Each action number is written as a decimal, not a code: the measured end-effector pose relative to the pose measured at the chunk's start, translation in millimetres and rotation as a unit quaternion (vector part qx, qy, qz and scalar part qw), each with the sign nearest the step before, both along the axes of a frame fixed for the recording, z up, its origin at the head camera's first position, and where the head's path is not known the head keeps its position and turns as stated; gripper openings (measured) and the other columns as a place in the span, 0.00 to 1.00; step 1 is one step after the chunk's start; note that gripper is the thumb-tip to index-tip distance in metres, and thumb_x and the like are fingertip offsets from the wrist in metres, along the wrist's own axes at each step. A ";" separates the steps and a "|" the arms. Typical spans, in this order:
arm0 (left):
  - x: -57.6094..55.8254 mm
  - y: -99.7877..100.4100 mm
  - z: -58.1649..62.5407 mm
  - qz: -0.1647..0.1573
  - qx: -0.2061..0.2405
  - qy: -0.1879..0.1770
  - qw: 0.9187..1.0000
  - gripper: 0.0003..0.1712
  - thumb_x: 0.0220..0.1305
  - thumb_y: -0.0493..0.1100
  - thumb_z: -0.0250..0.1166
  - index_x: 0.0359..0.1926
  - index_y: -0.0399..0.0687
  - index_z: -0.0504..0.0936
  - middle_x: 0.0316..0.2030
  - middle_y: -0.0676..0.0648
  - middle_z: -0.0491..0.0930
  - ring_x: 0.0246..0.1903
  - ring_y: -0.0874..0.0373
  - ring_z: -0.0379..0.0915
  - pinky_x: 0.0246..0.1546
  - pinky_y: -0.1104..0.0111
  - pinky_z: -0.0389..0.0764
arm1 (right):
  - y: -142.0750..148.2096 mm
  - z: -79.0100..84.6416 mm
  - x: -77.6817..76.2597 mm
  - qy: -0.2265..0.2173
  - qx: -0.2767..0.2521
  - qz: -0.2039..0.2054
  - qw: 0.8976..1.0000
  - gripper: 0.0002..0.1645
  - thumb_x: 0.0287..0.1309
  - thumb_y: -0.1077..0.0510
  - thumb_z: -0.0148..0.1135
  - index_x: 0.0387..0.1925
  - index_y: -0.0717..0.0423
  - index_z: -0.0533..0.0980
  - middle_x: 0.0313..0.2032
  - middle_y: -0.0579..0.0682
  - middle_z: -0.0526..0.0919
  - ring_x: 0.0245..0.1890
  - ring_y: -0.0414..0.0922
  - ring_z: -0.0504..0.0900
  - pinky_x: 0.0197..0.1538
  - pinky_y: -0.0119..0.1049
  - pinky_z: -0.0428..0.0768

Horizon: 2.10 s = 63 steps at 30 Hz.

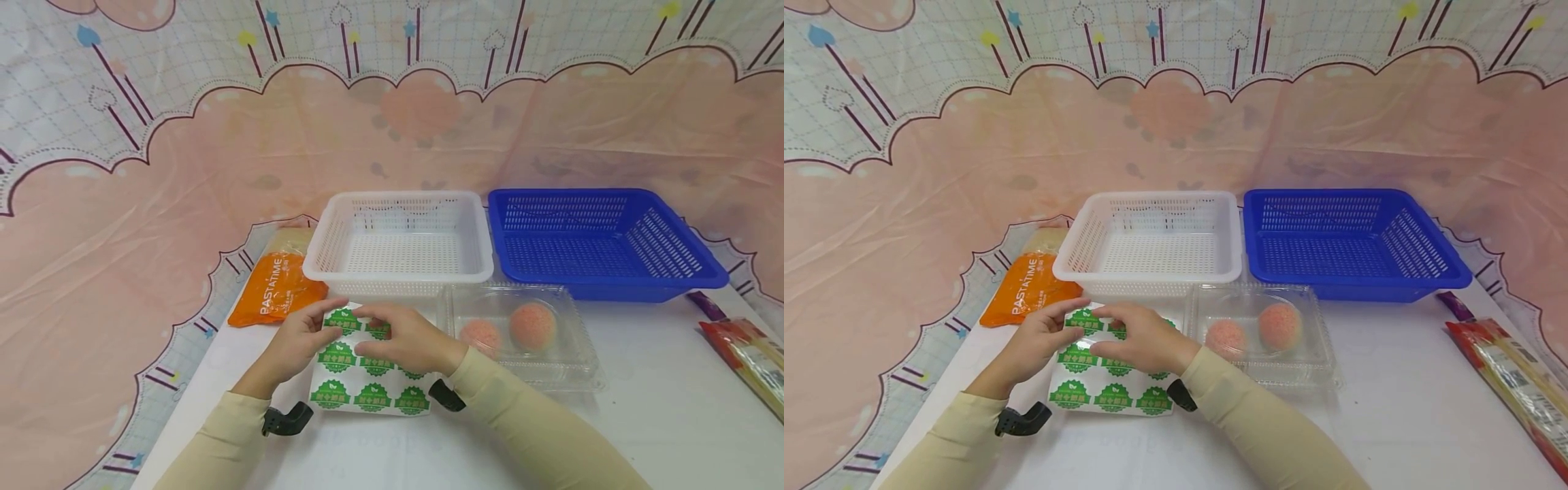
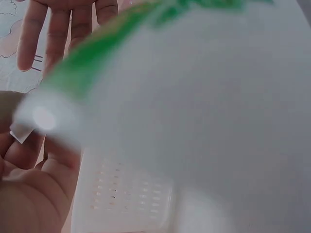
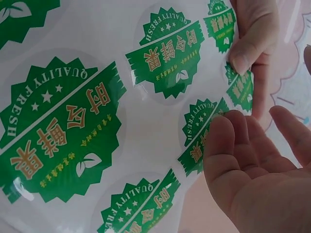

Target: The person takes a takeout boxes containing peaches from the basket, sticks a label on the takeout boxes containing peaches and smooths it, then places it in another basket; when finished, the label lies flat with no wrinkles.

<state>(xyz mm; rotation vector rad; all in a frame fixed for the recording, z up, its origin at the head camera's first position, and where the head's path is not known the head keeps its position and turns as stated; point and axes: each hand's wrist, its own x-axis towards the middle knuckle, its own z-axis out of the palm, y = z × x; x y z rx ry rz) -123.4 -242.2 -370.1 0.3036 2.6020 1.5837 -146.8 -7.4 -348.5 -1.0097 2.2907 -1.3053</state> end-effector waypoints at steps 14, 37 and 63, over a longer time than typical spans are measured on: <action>-0.9 -0.6 -0.9 -0.002 -0.002 0.000 1.000 0.27 0.68 0.35 0.63 0.68 0.41 0.73 0.65 0.40 0.71 0.43 0.47 0.67 0.38 0.73 0.78 | -3.9 0.0 -1.1 -0.002 -0.017 0.024 1.000 0.31 0.65 0.52 0.66 0.66 0.58 0.73 0.61 0.51 0.75 0.54 0.49 0.76 0.54 0.33 0.78; 0.5 -1.6 -3.4 -0.014 0.034 -0.041 0.998 0.31 0.68 0.34 0.63 0.71 0.40 0.68 0.51 0.39 0.81 0.36 0.49 0.79 0.40 0.68 0.85 | -5.1 1.6 -0.5 0.003 -0.029 0.015 0.999 0.28 0.65 0.54 0.65 0.64 0.58 0.74 0.62 0.51 0.76 0.55 0.51 0.79 0.56 0.39 0.79; -2.2 -4.3 -8.7 -0.001 0.036 -0.042 0.998 0.30 0.70 0.35 0.61 0.71 0.39 0.68 0.55 0.38 0.80 0.44 0.50 0.82 0.46 0.67 0.83 | -3.8 12.4 8.2 0.014 -0.088 -0.003 0.996 0.22 0.62 0.62 0.68 0.57 0.60 0.77 0.53 0.49 0.78 0.39 0.41 0.79 0.44 0.31 0.83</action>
